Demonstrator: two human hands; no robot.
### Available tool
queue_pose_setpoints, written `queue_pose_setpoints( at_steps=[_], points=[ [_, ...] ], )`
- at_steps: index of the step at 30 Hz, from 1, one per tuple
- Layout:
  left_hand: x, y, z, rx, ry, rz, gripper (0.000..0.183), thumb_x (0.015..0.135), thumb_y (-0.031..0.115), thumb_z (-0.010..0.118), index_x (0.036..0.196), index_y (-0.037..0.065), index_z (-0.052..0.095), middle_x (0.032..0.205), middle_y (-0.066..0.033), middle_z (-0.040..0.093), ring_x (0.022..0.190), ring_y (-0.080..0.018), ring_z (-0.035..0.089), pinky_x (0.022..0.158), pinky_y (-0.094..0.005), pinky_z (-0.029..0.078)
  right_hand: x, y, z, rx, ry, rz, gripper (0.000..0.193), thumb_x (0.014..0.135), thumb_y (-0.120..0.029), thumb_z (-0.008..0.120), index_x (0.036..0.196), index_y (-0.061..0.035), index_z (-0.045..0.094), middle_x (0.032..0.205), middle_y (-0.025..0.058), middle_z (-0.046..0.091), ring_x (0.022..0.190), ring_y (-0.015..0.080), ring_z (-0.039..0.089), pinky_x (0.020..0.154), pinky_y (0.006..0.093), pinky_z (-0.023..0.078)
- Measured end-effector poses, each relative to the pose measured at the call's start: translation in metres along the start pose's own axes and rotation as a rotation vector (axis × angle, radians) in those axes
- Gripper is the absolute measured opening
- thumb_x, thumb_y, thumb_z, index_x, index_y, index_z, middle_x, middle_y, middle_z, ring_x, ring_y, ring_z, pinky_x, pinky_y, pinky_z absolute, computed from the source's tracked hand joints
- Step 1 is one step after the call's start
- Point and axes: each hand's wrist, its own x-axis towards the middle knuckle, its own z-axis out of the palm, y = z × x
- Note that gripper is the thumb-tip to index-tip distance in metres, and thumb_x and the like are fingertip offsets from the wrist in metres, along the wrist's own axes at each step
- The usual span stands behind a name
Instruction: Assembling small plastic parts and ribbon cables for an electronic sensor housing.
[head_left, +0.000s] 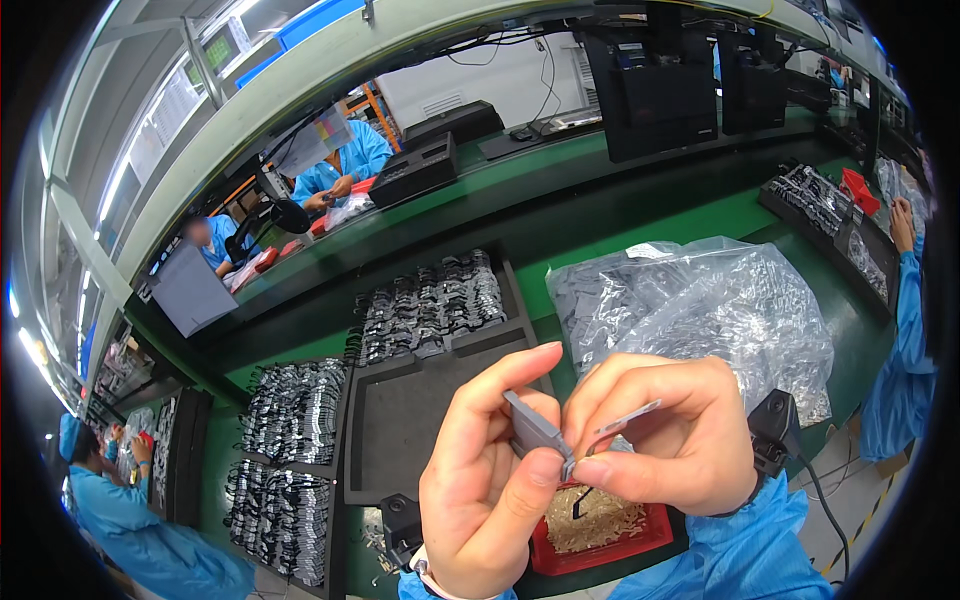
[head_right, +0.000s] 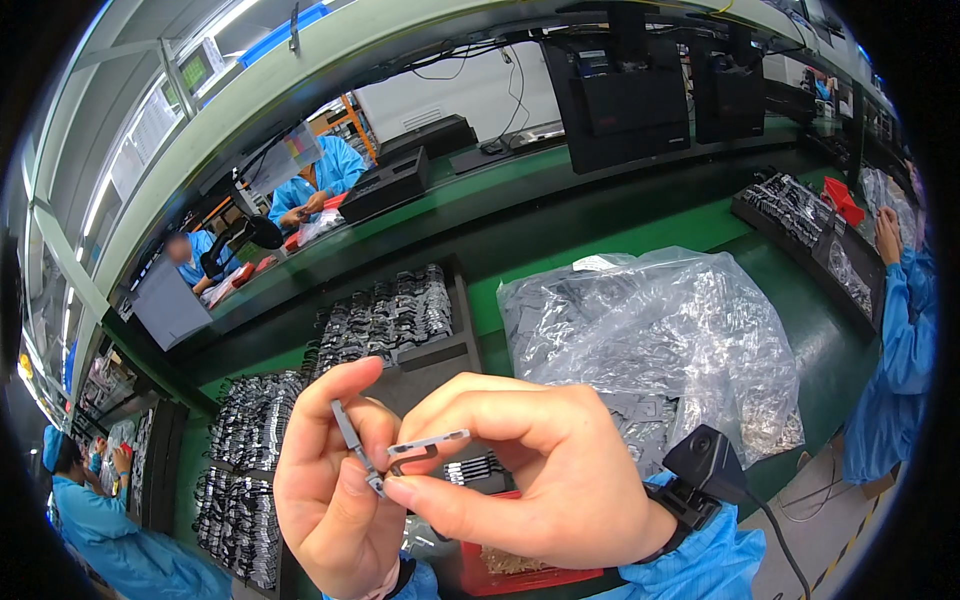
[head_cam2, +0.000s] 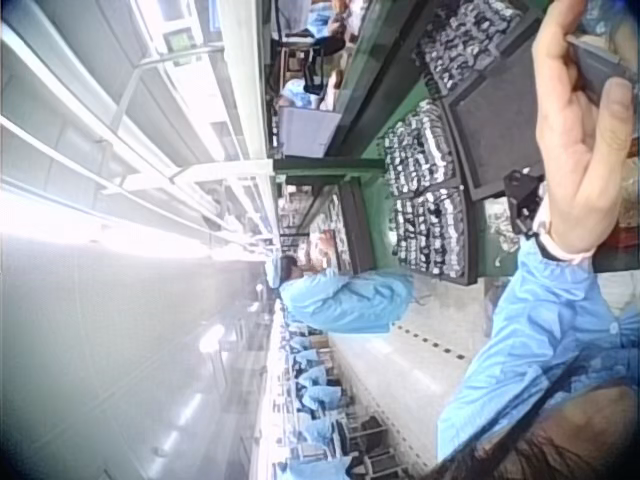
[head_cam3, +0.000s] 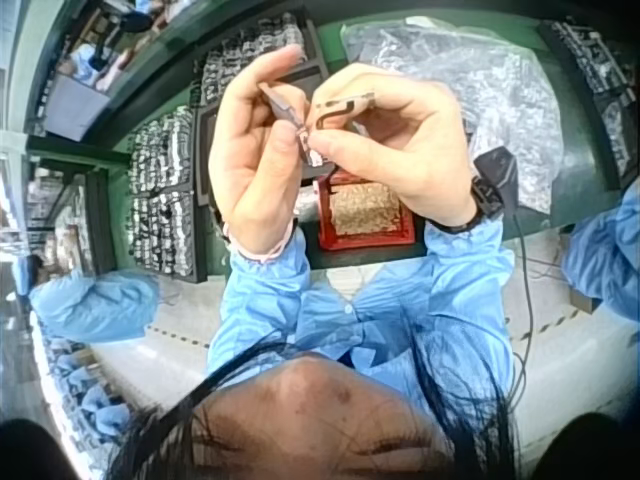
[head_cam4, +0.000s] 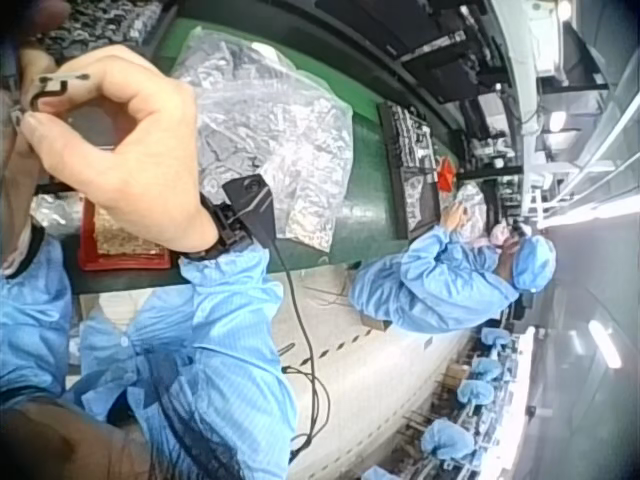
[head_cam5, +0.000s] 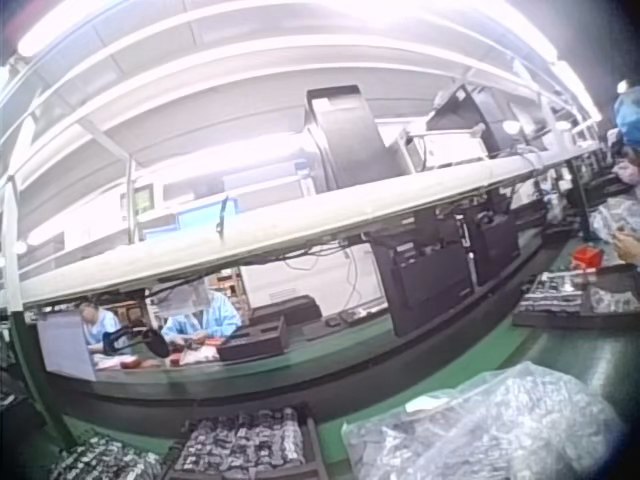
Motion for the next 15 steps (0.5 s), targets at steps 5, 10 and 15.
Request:
queue_pose_setpoints(
  at_steps=[5,10,15],
  points=[
    [-0.002,0.01,0.002,-0.062,0.025,-0.212,0.044,0.084,0.006,0.051,0.121,-0.007,0.033,0.086,-0.0052,0.046,0.078,-0.0082,0.042,0.071,-0.0203,0.036,0.0,0.001,0.0,-0.035,0.009,-0.03,0.013,0.069,0.003,0.065,0.081,0.0047,0.06,0.084,0.0117,0.061,0.078,0.0151,0.059,0.07,0.0251,0.046],
    [-0.001,-0.001,0.001,-0.012,0.037,0.007,0.045,0.087,0.014,0.049,0.124,-0.005,0.035,0.088,-0.0032,0.045,0.077,-0.0073,0.042,0.069,-0.018,0.035,0.001,0.002,0.002,-0.036,0.021,-0.044,0.013,0.069,0.003,0.066,0.08,0.0044,0.06,0.084,0.0116,0.061,0.078,0.0156,0.059,0.07,0.0253,0.046],
    [0.0,0.0,0.001,-0.019,0.028,-0.01,0.045,0.087,0.013,0.049,0.124,-0.005,0.034,0.088,-0.0035,0.045,0.077,-0.0073,0.042,0.07,-0.0183,0.035,0.001,0.003,0.0,-0.052,0.023,-0.055,0.013,0.068,0.003,0.067,0.08,0.0042,0.061,0.084,0.0121,0.061,0.078,0.0162,0.06,0.07,0.0258,0.047]
  ],
)
